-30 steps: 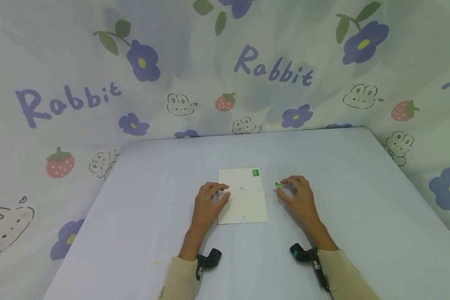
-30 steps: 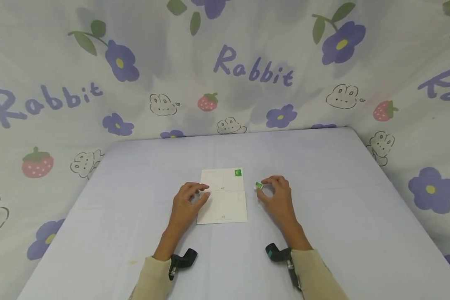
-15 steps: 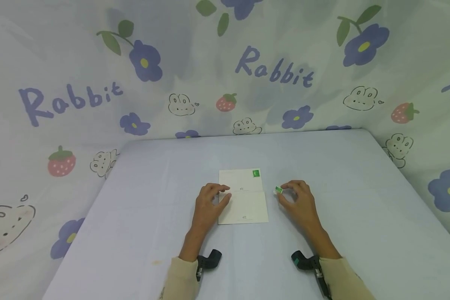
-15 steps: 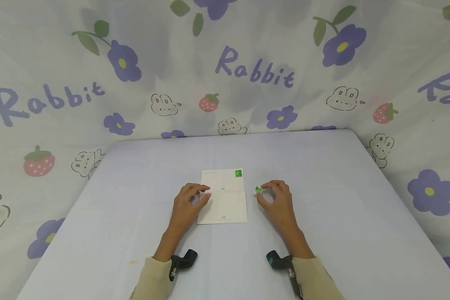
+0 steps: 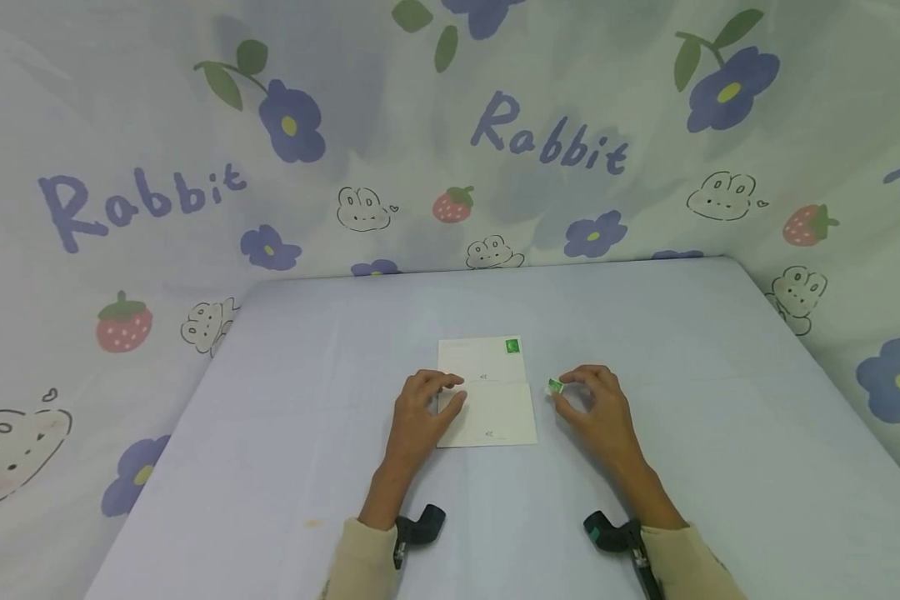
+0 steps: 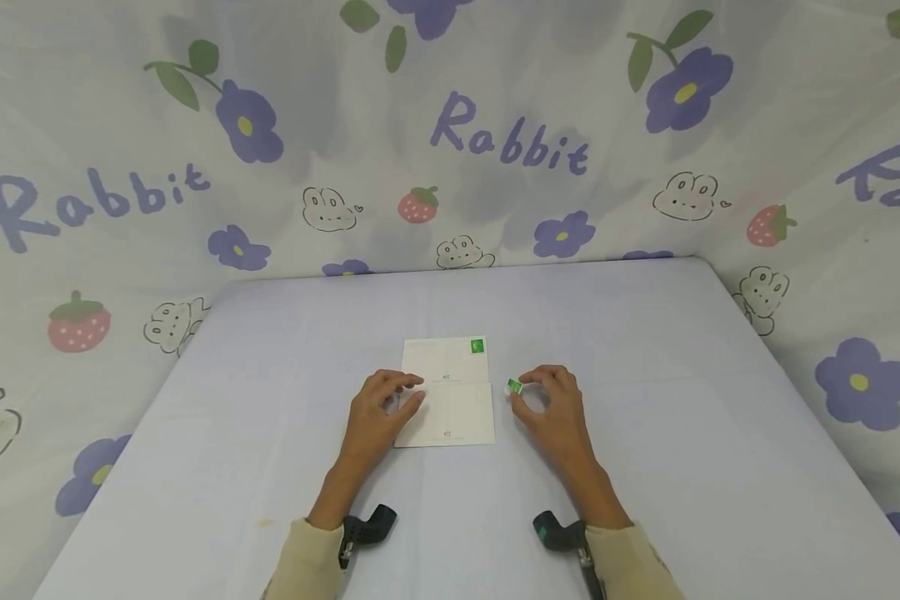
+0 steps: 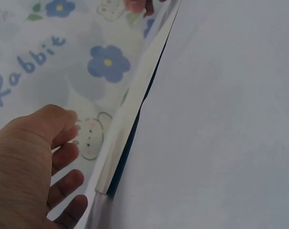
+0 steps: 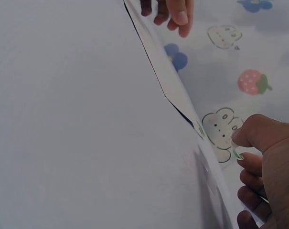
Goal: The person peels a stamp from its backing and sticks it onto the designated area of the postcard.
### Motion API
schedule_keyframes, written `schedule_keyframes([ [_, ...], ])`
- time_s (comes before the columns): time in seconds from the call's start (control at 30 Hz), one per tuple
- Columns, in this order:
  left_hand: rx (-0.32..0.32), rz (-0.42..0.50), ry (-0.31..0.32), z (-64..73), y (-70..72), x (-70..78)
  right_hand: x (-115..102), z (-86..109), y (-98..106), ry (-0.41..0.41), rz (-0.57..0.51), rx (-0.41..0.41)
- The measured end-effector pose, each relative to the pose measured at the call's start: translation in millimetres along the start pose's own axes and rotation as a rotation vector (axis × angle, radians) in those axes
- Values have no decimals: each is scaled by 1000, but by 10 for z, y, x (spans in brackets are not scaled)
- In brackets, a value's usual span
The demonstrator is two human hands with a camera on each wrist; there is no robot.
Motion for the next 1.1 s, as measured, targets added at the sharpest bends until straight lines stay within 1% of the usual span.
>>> schedule_keyframes([
  [0.17, -7, 1, 9, 23, 1, 36, -11, 17, 3, 15, -8, -2],
  [0.5, -15, 2, -15, 65, -23, 37, -39, 49, -4, 39, -23, -1],
  [0.7, -11, 7, -32, 78, -26, 63, -86, 76, -8, 14, -31, -32],
  [0.83, -19, 0, -34, 83, -28, 83, -114, 102, -13, -3, -27, -55],
  [1.1, -24, 6, -33, 95, -34, 101, -119, 126, -27, 7, -27, -56],
])
Point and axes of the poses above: each hand's wrist, its own z-axis away from the middle knuckle, its own y-axis out of the back of the hand, x = y × z, the point moved 3 cm from there along -z, towards the middle knuckle, and after that the axes turned 10 degrees about x, right-handed, at the moved point
